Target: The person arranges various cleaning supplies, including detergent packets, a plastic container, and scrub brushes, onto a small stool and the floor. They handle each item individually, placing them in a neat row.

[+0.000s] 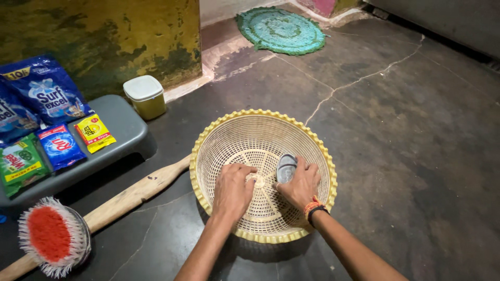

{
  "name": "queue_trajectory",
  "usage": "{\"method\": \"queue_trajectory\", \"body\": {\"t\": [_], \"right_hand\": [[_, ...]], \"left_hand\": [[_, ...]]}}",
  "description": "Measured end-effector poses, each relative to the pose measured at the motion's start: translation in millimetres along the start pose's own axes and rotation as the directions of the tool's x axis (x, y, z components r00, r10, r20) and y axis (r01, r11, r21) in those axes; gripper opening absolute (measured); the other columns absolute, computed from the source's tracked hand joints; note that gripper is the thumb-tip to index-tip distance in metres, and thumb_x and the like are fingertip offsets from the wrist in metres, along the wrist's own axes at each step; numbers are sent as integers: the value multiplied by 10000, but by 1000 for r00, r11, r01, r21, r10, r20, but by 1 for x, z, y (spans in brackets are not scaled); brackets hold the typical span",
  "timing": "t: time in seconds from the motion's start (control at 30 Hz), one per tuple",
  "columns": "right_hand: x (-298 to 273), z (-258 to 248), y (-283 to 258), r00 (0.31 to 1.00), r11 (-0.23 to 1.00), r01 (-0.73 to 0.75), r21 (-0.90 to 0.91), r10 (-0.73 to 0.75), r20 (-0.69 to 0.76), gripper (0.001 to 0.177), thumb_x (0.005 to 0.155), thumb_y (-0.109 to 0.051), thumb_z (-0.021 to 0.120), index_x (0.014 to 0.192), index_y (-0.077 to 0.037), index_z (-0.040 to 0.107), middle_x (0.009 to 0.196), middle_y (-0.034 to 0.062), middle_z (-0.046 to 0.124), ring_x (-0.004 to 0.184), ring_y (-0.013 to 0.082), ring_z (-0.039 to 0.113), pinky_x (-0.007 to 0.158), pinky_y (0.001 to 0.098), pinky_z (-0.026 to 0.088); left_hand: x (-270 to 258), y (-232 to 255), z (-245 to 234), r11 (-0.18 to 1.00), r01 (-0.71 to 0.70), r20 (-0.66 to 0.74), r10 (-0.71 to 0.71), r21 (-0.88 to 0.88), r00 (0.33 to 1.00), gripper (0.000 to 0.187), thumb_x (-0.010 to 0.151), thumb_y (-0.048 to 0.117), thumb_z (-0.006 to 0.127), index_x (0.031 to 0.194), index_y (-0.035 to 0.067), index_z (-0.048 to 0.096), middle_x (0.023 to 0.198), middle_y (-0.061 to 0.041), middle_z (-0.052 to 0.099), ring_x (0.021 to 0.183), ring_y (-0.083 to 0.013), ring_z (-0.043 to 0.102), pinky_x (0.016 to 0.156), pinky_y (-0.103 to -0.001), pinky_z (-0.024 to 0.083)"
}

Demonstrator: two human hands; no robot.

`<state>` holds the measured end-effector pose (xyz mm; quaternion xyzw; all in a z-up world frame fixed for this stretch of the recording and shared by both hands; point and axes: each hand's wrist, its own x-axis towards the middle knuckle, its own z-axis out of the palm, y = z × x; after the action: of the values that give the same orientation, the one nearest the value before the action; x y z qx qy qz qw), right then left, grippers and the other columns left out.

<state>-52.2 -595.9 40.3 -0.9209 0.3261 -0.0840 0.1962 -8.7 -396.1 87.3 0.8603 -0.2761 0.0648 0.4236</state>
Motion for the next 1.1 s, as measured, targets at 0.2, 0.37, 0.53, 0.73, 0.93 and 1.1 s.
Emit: {"method": "queue_trajectory", "body": {"t": [0.2,0.37,0.53,0.73,0.93,1.1], "right_hand": [[-2,11,1,984,985,-166,47,162,79,1234,585,-337,962,1553,-167,216,1357,325,418,1234,545,517,1075,546,458],[-6,8,0,980,984,-170,62,162,112,1230,589,-332,952,1558,-185,209,1366,312,419,1221,538,539,1063,539,478],[-6,11,-4,976,981,-192,38,186,115,1202,657,-415,942,1550,-167,177,1349,344,391,1240,549,479,1053,577,424],[-10,2,-7,972,958,-232,170,220,83,1051,702,-336,826,1555,-170,236,1367,359,428,1214,523,548,1067,509,469],[-22,-19,-28,957,842,-290,455,249,148,798,776,-357,746,1426,-88,368,1125,272,638,1037,414,678,882,462,547],[-30,-28,-38,908,371,-408,834,69,413,444,934,-325,546,1154,55,607,938,214,678,766,312,639,567,363,565]], "left_hand": [[13,7,18,994,106,67,-104,-23,992,306,830,139,723,1132,108,764,1151,-134,701,1143,-310,590,1042,-437,442],[18,8,25,983,173,94,-168,-52,981,366,847,175,732,1207,109,725,1211,-141,683,1165,-320,583,1045,-437,444],[16,7,30,945,298,117,-283,-138,952,399,836,202,738,1227,122,719,1265,-139,666,1210,-335,561,1064,-442,421],[12,-3,27,934,314,97,-301,-174,949,415,835,240,727,1234,125,722,1251,-181,673,1180,-356,611,1061,-425,457],[13,-11,25,850,403,107,-391,-339,914,464,840,261,727,1271,94,690,1239,-156,695,1138,-302,664,1005,-395,496],[14,-18,22,346,714,427,-616,-609,662,620,873,373,681,1429,126,563,1277,-130,691,1139,-334,661,933,-467,559]]}}
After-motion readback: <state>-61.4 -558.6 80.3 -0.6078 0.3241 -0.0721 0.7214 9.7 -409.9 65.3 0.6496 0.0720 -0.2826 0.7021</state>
